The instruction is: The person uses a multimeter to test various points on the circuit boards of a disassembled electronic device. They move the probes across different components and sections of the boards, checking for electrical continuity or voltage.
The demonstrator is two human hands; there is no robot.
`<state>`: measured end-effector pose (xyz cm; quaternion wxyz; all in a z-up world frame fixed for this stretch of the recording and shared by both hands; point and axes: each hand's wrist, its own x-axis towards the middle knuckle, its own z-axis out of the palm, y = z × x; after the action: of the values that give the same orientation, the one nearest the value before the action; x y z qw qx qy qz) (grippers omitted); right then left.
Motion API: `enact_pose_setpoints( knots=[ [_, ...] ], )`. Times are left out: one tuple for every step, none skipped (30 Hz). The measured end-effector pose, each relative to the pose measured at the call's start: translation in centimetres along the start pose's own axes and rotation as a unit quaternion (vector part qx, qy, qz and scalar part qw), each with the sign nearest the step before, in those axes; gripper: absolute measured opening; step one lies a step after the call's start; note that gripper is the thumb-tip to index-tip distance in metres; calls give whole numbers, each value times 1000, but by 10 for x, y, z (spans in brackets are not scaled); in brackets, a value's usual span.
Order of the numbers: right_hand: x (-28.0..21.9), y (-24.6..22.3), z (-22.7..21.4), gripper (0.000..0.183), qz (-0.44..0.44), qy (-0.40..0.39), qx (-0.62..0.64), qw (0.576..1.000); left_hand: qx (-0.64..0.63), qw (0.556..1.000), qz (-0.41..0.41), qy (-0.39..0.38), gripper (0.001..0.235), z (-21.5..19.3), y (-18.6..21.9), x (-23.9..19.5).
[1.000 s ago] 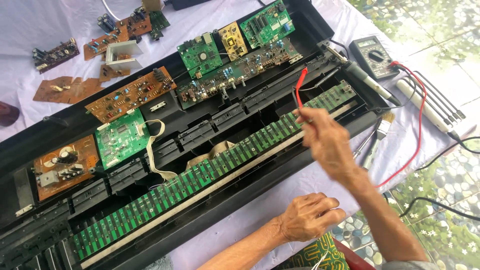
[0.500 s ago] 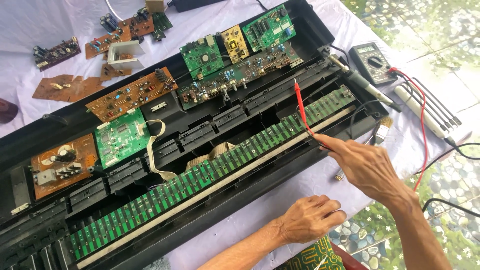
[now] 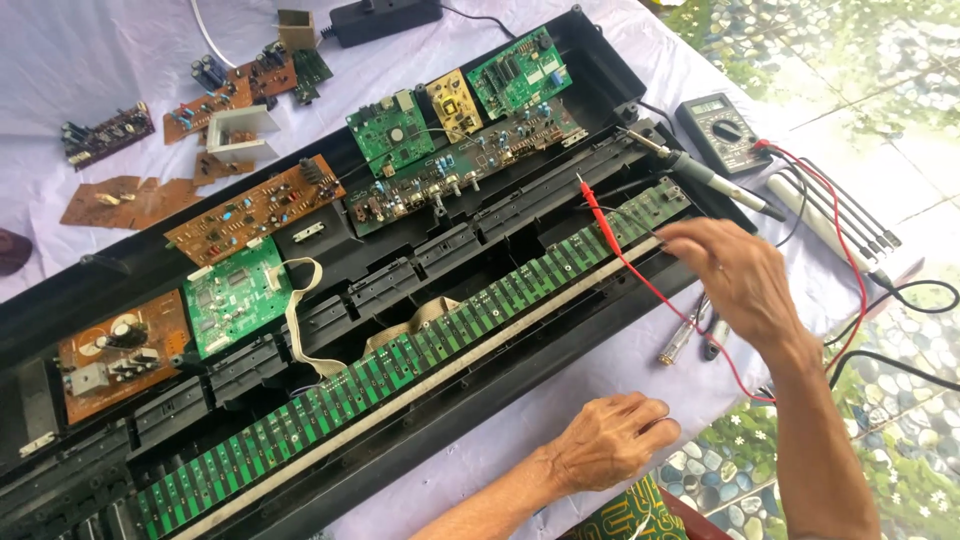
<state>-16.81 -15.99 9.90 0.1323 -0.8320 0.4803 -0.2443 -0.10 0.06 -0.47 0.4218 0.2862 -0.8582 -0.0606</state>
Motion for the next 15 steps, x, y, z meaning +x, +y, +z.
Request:
enact_pose_setpoints(
  knots=[
    [9,-2,2,35,0,1,1,1000,1,1000,0,-1,30,-1,0,0],
    [18,-5,3,31,14,-9,4,1000,-2,1000,-2,-7,29,-1,0,0],
    [28,-7,5,27,28,-20,7,999,-6,1000,-3,-13,29,-1,-1,0],
    [36,-6,7,27,27,-22,8,999,-6,1000,-6,-13,29,-1,0,0],
    [43,-6,9,21,-24,11,-17,1000,-16,1000,-7,-14,29,-1,0,-1],
    [52,-6,12,15,-76,45,-42,995,-24,1000,-7,-14,30,-1,-1,-1],
    [59,-4,16,15,-77,44,-41,995,-23,1000,-8,-14,30,-1,0,-1],
    [68,-2,19,17,-71,24,-62,995,-23,1000,-6,-8,29,-2,0,0],
    [76,0,22,20,-65,3,-83,994,-23,1000,-5,-1,28,-2,0,2],
    [81,1,28,20,-67,3,-83,994,-22,1000,-5,-1,28,-3,0,2],
    [87,2,35,28,-23,-25,-94,995,-17,1000,-4,-2,28,-3,-1,2],
    [90,3,41,41,22,-54,-105,993,-14,1000,-4,-3,27,-2,0,2],
    [92,-7,43,41,22,-55,-105,993,-14,1000,-6,-3,27,-1,0,1],
    [94,-16,45,48,74,-74,-119,987,-12,1000,-6,-1,27,0,0,1],
    [97,-26,47,57,125,-92,-134,979,-9,1000,-7,0,27,1,0,0]
  ],
)
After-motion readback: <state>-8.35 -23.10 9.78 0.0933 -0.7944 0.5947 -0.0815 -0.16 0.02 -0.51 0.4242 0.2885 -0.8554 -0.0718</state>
